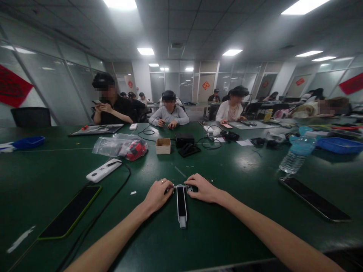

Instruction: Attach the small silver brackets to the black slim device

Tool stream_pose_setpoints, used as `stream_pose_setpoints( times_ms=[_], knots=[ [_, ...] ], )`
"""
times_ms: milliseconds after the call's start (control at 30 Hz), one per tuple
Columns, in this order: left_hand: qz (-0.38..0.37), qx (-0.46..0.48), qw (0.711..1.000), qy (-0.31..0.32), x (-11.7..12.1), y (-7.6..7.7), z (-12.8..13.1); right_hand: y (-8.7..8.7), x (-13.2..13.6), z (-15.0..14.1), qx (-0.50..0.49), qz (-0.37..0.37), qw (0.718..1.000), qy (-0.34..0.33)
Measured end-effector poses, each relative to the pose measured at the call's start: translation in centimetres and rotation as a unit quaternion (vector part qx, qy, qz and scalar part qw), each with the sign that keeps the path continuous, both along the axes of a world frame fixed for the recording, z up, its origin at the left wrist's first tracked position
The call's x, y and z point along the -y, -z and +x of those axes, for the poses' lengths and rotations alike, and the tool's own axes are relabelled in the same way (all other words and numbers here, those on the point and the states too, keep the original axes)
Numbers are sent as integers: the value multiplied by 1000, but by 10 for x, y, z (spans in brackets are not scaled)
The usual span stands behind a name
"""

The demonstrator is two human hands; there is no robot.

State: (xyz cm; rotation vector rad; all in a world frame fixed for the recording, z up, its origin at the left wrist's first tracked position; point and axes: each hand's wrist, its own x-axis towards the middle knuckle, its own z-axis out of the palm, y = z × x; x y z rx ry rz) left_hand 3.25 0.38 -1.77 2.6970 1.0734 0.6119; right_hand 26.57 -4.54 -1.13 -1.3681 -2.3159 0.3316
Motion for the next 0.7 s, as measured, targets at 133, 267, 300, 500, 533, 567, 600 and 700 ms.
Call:
stream_pose_setpoints(
  times_ms=[133, 267, 300, 500, 533, 567, 600, 700],
  knots=[
    [-4, 6, 1000, 3, 0, 0, -1, -15, 1, 11, 34, 16, 999, -1],
    [-16, 2, 1000, 4, 0, -2, -1, -34, -1, 41, 81, 62, 993, 63],
    [-18, 0, 1000, 5, 0, -2, -1, -36, -2, 50, 102, 66, 990, 77],
    [-17, -1, 1000, -3, 1, -3, 0, -29, -9, 77, 179, -4, 979, 93],
    [-15, -3, 1000, -5, 1, -3, 0, -27, -9, 76, 176, -12, 980, 88],
    [-14, -6, 1000, -8, 2, -3, 0, -25, -9, 74, 171, -19, 981, 86],
    [-13, -8, 1000, -11, 2, -3, 0, -24, -9, 72, 164, -25, 982, 85],
    [-11, -9, 1000, -14, 2, -3, 0, -25, -9, 67, 149, -37, 984, 89]
  ],
)
